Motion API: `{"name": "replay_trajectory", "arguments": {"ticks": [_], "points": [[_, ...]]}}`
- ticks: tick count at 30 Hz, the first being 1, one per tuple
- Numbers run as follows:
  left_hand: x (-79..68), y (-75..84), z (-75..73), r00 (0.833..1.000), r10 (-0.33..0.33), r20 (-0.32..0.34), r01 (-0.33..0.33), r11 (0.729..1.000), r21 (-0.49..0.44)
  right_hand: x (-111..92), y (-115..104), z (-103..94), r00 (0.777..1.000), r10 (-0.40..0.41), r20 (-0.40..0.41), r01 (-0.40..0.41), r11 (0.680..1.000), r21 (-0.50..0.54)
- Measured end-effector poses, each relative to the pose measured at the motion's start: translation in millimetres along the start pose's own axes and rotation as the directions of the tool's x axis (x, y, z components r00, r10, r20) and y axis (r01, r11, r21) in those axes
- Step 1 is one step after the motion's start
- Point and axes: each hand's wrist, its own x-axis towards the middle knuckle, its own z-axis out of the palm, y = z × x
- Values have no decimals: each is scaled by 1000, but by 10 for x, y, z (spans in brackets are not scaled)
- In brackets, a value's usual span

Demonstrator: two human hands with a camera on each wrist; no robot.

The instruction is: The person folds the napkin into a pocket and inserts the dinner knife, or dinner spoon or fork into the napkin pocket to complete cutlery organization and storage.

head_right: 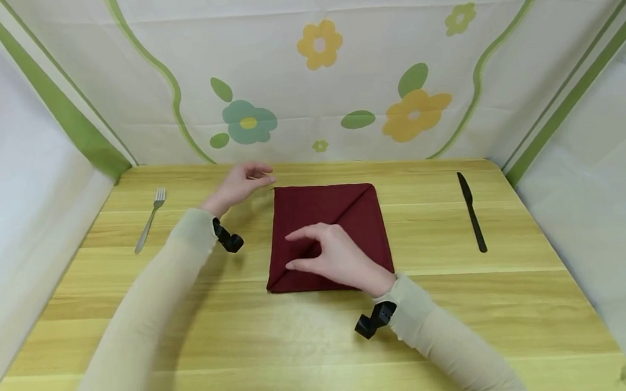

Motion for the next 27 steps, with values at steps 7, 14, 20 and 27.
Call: {"name": "replay_trajectory", "arguments": {"ticks": [7,14,20,27], "points": [[19,-158,69,998,-64,1,64,998,28,-51,6,260,996,-54,70,55,998,-17],[91,-251,174,998,-47,37,41,989,144,-64,42,453,989,-88,116,95,994,-53],[93,-253,233,993,-89,80,73,981,178,-54,97,592,984,-110,139,127,984,-123],[86,-223,272,993,-101,62,89,980,178,-29,103,652,988,-96,123,119,975,-189]]}}
